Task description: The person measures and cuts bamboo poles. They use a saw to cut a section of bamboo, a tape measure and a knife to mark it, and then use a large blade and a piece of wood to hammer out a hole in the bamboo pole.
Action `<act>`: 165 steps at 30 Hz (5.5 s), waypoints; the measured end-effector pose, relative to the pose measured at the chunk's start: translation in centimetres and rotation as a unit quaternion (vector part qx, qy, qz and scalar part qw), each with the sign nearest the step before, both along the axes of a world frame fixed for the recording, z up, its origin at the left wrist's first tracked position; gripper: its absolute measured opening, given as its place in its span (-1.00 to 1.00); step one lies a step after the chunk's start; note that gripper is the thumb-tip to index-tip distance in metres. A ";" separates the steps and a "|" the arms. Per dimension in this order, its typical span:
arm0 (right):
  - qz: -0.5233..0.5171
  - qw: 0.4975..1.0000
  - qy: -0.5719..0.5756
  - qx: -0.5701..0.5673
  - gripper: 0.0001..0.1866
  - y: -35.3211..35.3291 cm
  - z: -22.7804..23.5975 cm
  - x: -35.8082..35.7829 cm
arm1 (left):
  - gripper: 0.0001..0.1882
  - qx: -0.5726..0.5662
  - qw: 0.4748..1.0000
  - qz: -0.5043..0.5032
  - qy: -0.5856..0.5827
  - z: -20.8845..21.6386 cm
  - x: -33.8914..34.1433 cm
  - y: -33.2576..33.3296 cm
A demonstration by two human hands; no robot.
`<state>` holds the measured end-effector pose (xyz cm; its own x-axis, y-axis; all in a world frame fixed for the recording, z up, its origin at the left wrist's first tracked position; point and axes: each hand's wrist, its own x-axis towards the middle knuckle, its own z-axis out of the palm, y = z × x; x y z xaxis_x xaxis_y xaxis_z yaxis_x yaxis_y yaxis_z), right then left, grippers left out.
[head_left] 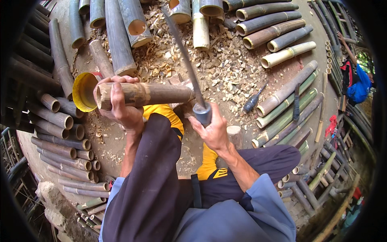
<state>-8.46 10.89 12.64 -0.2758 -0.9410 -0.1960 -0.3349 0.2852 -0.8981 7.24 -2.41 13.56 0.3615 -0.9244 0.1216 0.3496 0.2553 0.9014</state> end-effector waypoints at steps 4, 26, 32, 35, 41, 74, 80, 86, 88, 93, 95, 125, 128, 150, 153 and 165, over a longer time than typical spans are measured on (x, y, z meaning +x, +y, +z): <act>-0.058 0.985 0.032 -0.162 -0.62 1.4 -3.8 -0.2 | -0.68 0.003 1.000 -0.010 0.013 -0.1 -1.2 0.1; -0.050 0.996 -0.021 -0.074 -0.74 0.4 -0.4 -0.5 | -0.53 -0.073 0.963 -0.252 0.054 -1.3 1.8 -0.5; 0.026 0.997 0.041 0.064 -0.73 0.8 -5.2 -2.0 | -0.53 -0.113 0.946 -0.304 0.014 -0.5 0.7 -0.3; -0.013 1.000 0.020 -0.020 -0.73 0.1 -1.0 -0.7 | -0.52 -0.116 0.948 -0.297 0.004 -0.6 1.7 -0.8; 0.020 0.995 -0.003 0.101 -0.67 0.7 -7.2 -1.8 | -0.50 -0.043 0.971 -0.234 0.020 -0.1 0.1 -1.1; -0.081 0.988 -0.066 -0.114 -0.69 1.1 -3.9 0.5 | -0.55 -0.123 0.977 -0.174 -0.010 -1.0 2.6 -0.8; 0.023 0.993 0.013 0.119 -0.64 1.0 -7.2 -1.5 | -0.55 0.063 0.993 -0.096 0.037 1.3 0.6 -0.5; -0.047 0.993 0.047 -0.096 -0.70 -0.2 -1.4 0.4 | -0.68 -0.056 0.995 -0.084 0.011 -0.3 2.6 0.4; -0.063 0.993 0.031 -0.098 -0.70 0.7 -5.4 0.1 | -0.68 -0.074 0.990 -0.117 0.012 0.0 1.6 0.5; 0.001 0.996 0.034 0.077 -0.69 0.4 -5.5 -1.5 | -0.64 -0.099 0.986 -0.133 0.033 -0.9 2.5 0.4; -0.024 0.998 -0.028 0.054 -0.70 -0.1 -2.2 -0.9 | -0.62 -0.120 0.980 -0.155 0.027 -1.0 3.2 0.3; -0.397 0.912 0.095 0.040 -0.54 1.2 -7.2 -10.1 | -0.45 0.332 0.930 -0.046 0.152 -5.2 11.7 1.1; -0.447 0.872 0.186 0.071 -0.56 0.7 -8.4 -14.5 | -0.52 0.313 0.869 -0.211 0.321 -10.1 8.8 -0.9; -0.395 0.875 0.278 -0.016 -0.43 -6.6 -8.3 -25.5 | -0.71 0.330 0.904 -0.145 -0.229 -5.1 8.9 7.8; -0.214 0.944 0.229 -0.102 -0.58 -11.0 -8.9 -23.5 | -0.58 0.220 0.868 -0.175 -0.409 -4.6 6.9 7.8; 0.016 0.993 0.111 0.023 -0.69 -9.0 -10.3 -6.1 | 0.06 0.112 0.598 -0.372 -0.701 -10.1 8.8 6.6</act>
<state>-14.55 1.88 2.34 -0.2874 -0.9413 -0.1770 -0.5326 0.3107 -0.7873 15.99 4.24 3.43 -0.4720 -0.8158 -0.3341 -0.8479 0.3163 0.4253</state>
